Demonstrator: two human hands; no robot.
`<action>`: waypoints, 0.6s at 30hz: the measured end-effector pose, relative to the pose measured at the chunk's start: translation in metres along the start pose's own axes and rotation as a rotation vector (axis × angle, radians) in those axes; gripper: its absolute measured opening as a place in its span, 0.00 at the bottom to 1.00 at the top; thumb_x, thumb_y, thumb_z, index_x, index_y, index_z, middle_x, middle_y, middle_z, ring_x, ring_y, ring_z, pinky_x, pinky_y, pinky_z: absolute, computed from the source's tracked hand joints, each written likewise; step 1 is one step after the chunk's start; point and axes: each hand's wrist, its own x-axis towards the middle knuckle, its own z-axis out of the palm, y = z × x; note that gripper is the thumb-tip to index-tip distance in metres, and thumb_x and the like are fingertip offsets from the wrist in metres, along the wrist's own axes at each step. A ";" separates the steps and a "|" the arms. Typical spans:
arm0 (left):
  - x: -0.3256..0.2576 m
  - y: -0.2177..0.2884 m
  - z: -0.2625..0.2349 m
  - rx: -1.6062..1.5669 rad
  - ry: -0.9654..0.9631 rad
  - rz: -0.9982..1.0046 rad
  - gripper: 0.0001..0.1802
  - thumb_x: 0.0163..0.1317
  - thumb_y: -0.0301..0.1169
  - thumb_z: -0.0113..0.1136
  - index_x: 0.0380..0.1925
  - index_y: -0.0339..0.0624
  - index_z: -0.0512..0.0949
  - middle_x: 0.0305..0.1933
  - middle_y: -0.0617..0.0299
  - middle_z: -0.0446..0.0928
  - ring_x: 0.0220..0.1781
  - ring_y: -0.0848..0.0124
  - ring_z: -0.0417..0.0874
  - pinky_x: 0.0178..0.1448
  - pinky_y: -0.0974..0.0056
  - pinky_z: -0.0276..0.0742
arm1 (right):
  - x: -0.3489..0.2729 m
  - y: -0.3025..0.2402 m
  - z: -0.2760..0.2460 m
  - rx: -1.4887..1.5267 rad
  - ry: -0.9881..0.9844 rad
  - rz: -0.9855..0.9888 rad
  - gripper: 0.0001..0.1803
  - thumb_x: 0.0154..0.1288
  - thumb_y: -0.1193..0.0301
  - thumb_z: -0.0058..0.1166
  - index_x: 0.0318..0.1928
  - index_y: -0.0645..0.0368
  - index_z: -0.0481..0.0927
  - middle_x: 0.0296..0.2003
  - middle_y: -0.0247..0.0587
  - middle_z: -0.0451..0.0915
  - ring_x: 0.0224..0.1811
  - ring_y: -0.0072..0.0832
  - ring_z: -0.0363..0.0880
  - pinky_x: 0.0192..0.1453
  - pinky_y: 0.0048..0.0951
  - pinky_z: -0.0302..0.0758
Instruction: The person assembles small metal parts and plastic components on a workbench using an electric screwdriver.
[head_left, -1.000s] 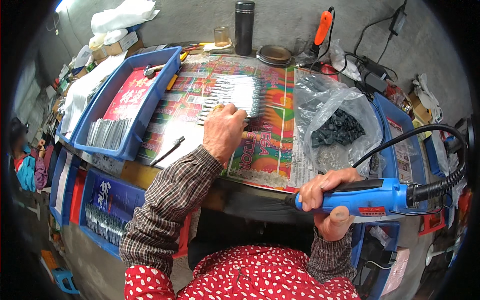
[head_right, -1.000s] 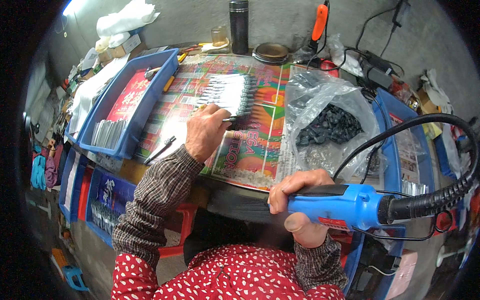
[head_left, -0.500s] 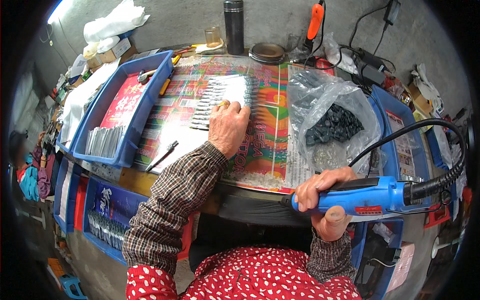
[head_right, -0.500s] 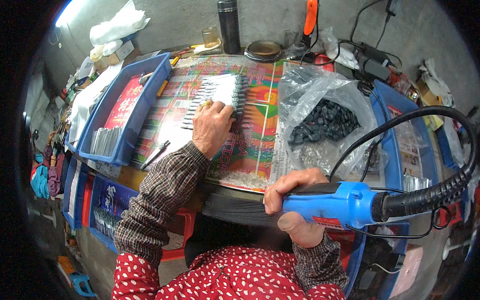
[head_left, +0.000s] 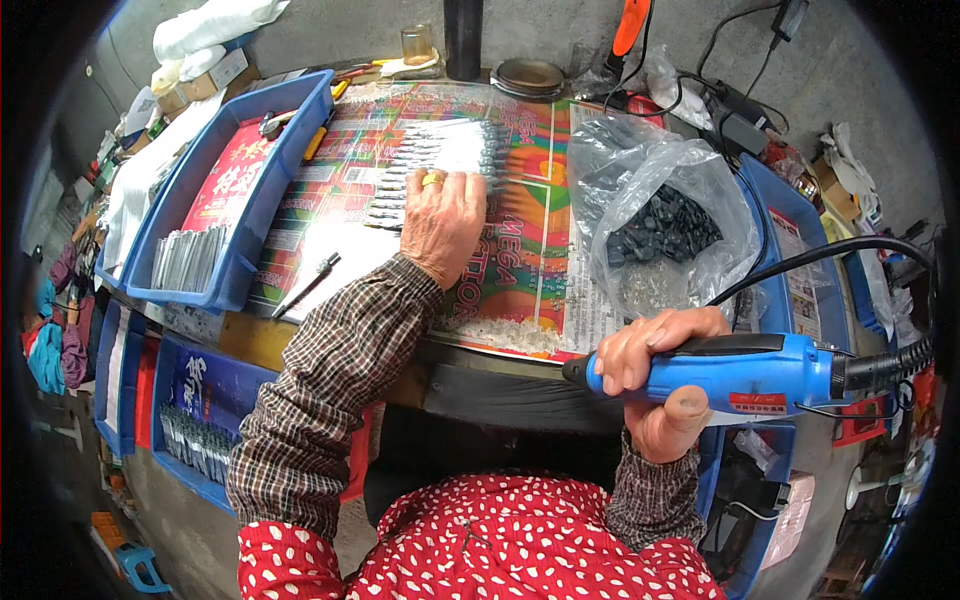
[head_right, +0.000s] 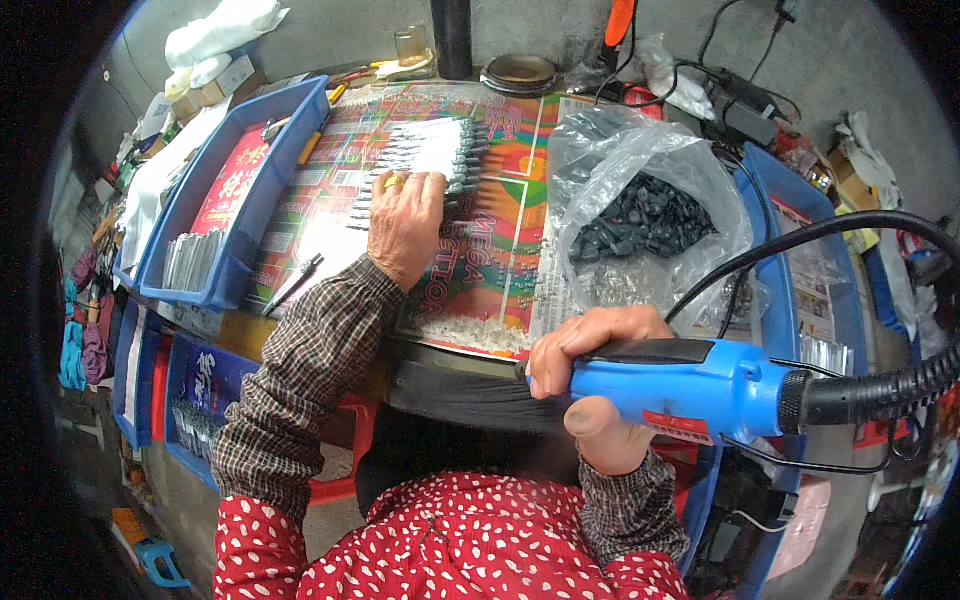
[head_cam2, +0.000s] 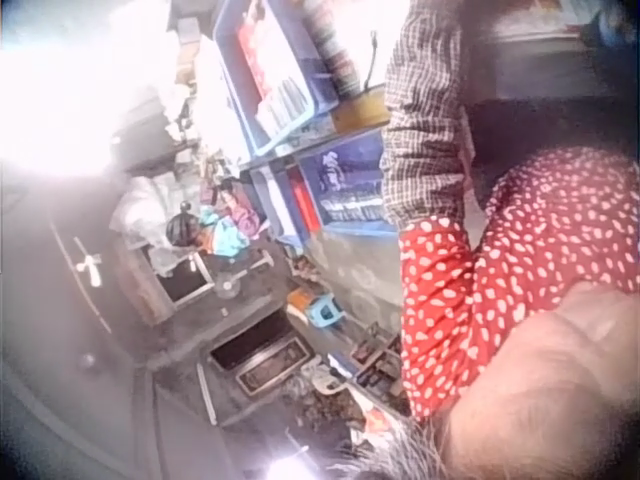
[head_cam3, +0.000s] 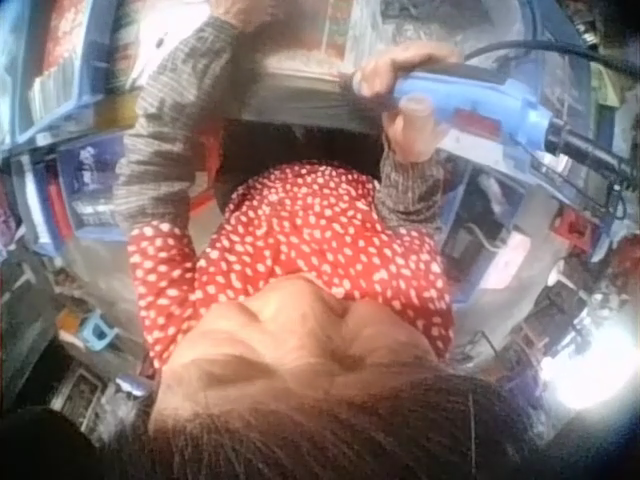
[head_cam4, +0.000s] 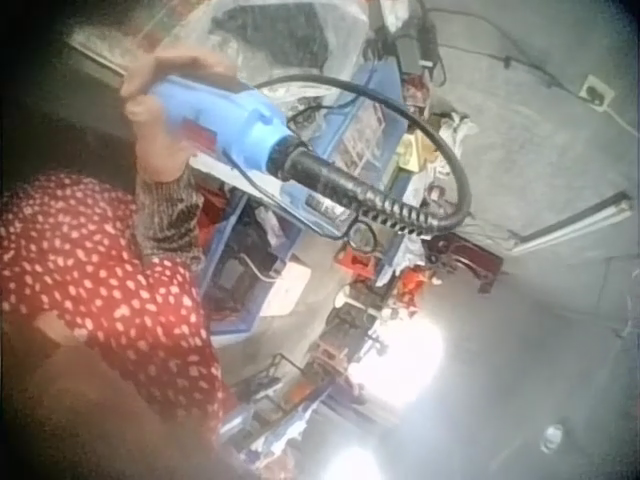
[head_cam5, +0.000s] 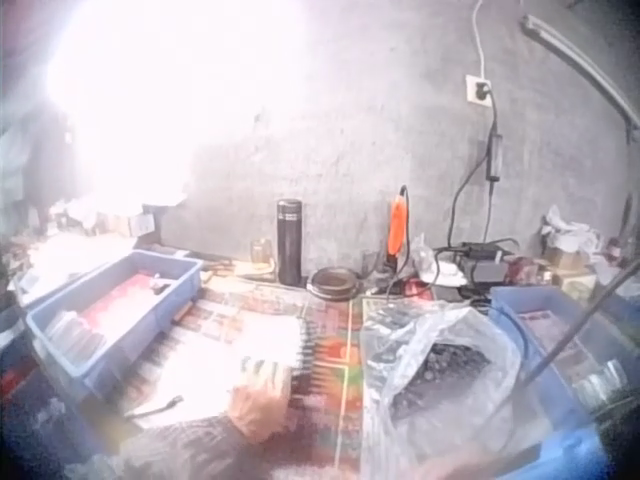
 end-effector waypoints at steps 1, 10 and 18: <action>0.000 -0.002 0.001 -0.003 0.000 -0.003 0.07 0.52 0.25 0.47 0.32 0.37 0.69 0.29 0.54 0.71 0.37 0.60 0.74 0.48 0.53 0.67 | 0.001 0.001 0.000 -0.004 0.000 0.003 0.28 0.45 0.63 0.69 0.39 0.62 0.65 0.24 0.41 0.73 0.26 0.30 0.73 0.33 0.33 0.72; 0.001 0.005 -0.039 -0.517 0.143 -0.159 0.10 0.54 0.20 0.50 0.38 0.34 0.69 0.31 0.48 0.72 0.34 0.53 0.75 0.37 0.58 0.71 | 0.007 0.017 -0.006 -0.197 0.094 -0.086 0.28 0.49 0.54 0.61 0.39 0.58 0.63 0.21 0.37 0.68 0.22 0.27 0.69 0.31 0.31 0.69; -0.026 0.021 -0.075 -0.709 -0.048 -0.373 0.09 0.56 0.20 0.51 0.38 0.35 0.72 0.30 0.50 0.73 0.32 0.54 0.76 0.35 0.59 0.71 | 0.017 0.025 -0.007 -0.313 0.156 -0.156 0.29 0.51 0.47 0.59 0.38 0.57 0.64 0.21 0.36 0.68 0.23 0.26 0.68 0.33 0.32 0.68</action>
